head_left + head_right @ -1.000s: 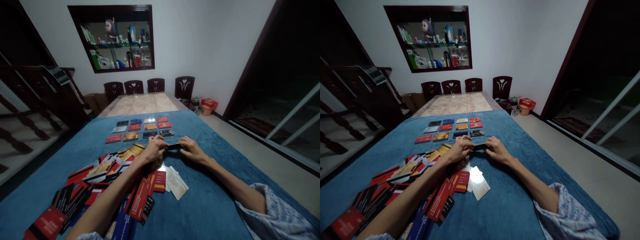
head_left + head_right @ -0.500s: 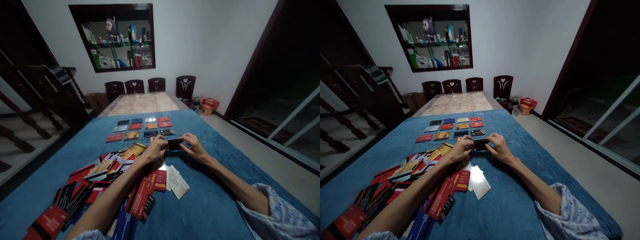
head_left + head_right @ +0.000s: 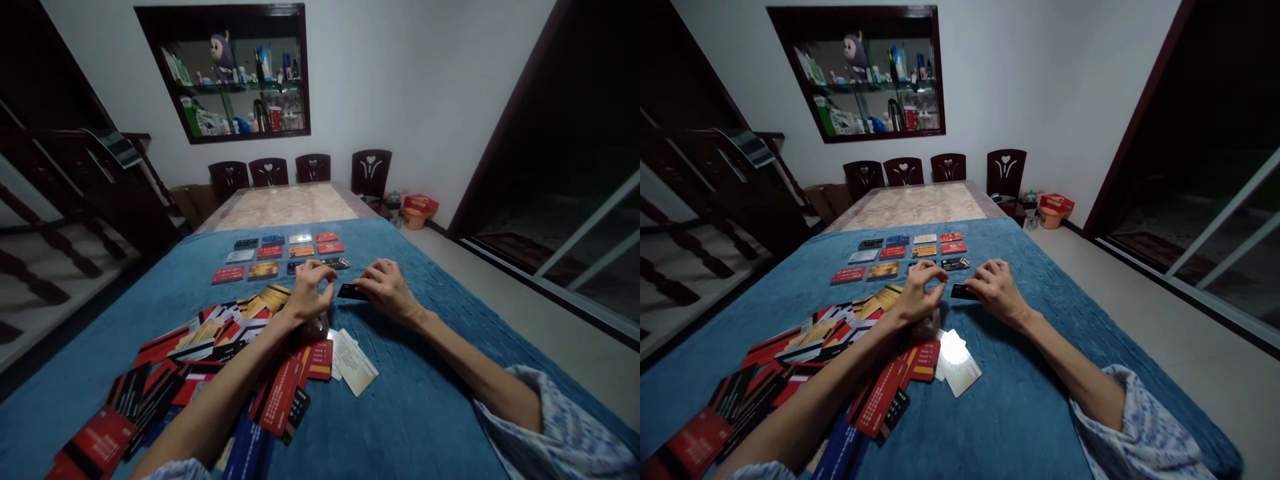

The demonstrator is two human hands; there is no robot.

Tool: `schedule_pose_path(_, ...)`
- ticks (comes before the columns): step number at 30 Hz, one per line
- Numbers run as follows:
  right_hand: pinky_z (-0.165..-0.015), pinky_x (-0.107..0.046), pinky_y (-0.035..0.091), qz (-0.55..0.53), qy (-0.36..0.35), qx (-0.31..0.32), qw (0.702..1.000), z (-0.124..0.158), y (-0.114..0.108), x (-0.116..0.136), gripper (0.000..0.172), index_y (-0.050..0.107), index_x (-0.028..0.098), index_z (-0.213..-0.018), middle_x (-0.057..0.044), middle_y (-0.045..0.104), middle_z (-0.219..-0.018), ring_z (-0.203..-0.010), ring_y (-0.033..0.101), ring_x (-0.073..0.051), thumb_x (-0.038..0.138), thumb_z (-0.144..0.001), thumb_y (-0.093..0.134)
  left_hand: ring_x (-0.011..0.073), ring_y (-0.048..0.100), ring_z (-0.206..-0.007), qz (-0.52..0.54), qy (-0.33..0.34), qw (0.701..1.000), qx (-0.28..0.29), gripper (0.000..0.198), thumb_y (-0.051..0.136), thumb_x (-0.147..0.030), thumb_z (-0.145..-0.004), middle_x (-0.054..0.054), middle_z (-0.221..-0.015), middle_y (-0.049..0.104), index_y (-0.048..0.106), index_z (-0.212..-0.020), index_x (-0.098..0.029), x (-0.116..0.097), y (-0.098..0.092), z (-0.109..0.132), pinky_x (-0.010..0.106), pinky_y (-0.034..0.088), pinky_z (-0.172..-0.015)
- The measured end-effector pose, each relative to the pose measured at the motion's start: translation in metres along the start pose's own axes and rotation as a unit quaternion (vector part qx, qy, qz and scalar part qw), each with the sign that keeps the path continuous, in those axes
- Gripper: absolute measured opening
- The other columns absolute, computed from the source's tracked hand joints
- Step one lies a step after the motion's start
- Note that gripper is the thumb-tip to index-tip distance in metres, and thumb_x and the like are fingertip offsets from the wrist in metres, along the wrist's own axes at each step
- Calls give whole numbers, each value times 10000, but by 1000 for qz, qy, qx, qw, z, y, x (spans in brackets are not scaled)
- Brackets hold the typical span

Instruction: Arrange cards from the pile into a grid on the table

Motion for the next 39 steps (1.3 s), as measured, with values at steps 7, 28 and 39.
schedule_pose_path(7,-849,-383,331,-22,8,28,999,3,11,3,199,718,223,-930,-46,672,-824,-866,489,-194,294,-965,535,213,555,-1011,-5,31,997,69,175,539,-69,-802,44,-945,674,621,-903,-185,-6,14,5,368,369,-892)
schedule_pose_path(28,-845,-391,347,-27,115,221,968,13,23,-9,446,565,220,-1273,-100,629,-1049,-979,508,-260,242,-832,627,275,482,-1074,-135,-22,982,127,358,506,-99,-811,94,-1112,674,594,-1143,-196,8,22,12,445,339,-894)
schedule_pose_path(39,-834,-369,371,-64,144,251,955,15,25,-8,521,522,235,-1322,-92,595,-1072,-1013,513,-250,189,-813,622,282,520,-1066,-123,-52,977,164,386,535,-97,-775,97,-1090,655,513,-1146,-201,11,32,16,450,320,-929)
Point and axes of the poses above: each hand's wrist, its own z-axis away from the middle knuckle, its own y-axis out of the palm, x = y × z, the point moved 4 cm from there along -z, towards the middle knuckle
